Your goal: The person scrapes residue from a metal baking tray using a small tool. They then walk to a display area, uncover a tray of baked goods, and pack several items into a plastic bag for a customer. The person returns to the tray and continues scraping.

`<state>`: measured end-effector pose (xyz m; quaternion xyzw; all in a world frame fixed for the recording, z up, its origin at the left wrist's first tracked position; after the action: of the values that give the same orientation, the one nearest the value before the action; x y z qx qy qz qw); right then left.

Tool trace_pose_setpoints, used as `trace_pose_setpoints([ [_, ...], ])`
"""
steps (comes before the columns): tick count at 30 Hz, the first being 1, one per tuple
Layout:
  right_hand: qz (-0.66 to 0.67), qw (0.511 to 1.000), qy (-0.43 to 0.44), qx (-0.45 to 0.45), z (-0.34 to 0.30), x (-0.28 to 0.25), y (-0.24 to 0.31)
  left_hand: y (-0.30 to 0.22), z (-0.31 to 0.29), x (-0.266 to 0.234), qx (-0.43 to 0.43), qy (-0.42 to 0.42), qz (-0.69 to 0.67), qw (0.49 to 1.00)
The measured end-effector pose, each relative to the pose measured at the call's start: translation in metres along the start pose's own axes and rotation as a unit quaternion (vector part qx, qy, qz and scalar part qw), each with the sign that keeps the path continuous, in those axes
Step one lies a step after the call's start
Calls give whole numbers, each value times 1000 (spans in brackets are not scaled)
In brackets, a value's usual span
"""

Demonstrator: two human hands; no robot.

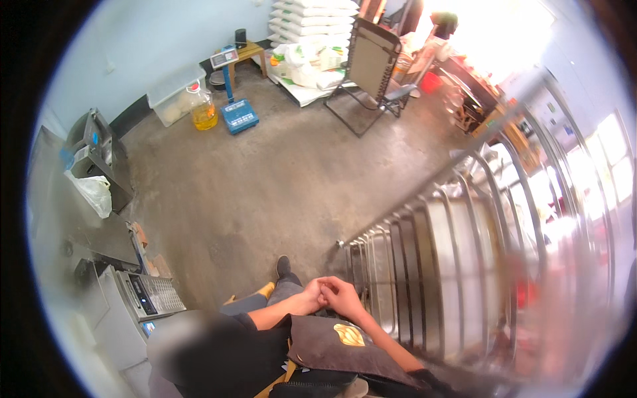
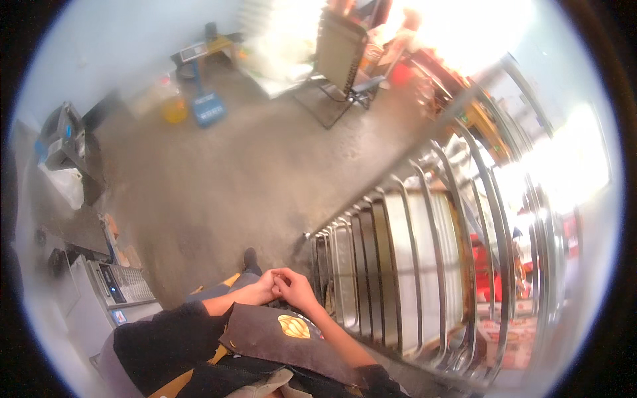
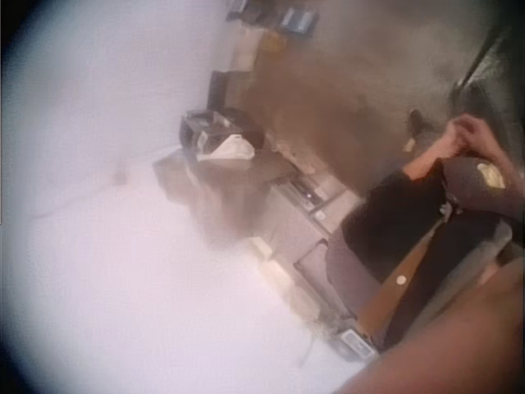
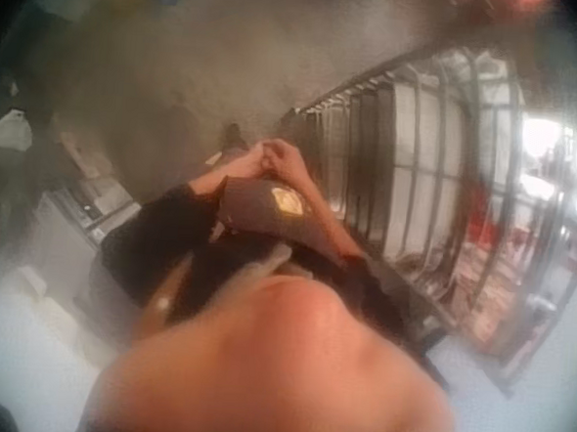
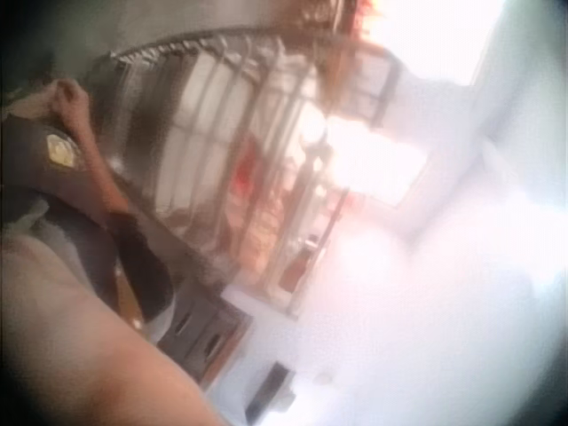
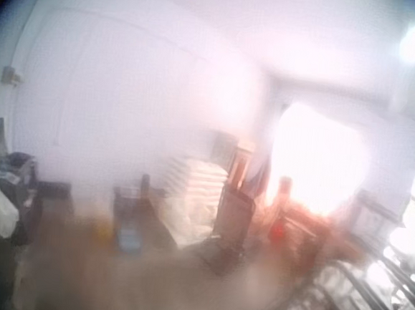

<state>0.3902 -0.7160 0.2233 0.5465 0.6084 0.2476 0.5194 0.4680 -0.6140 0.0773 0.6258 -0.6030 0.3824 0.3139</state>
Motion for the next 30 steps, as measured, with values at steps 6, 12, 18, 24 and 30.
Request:
trace_pose_setpoints([
  [6,48,995,-40,-72,187,-26,74,-218,28,75,68,-197,100,973],
  [12,25,999,-39,-15,346,-84,85,-401,68,132,137,-173,26,975],
  [18,99,983,-118,100,513,-166,-30,-529,159,119,127,-205,-14,971],
  [24,409,782,-209,420,578,-244,-174,-644,198,-3,114,-462,458,751],
  [30,393,720,-308,482,602,-324,-183,-732,160,-8,-98,-492,647,575],
])
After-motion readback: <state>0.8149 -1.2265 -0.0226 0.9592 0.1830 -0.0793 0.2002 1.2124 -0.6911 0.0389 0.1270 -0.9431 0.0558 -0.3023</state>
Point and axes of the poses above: each hand's wrist, its own z-axis towards the middle knuckle, its own x-axis out of the palm, y = z × x, the point moved 1 cm from there along z, towards the middle knuckle, and after that the axes turned 1 degree about -x, right-handed, at the moved point
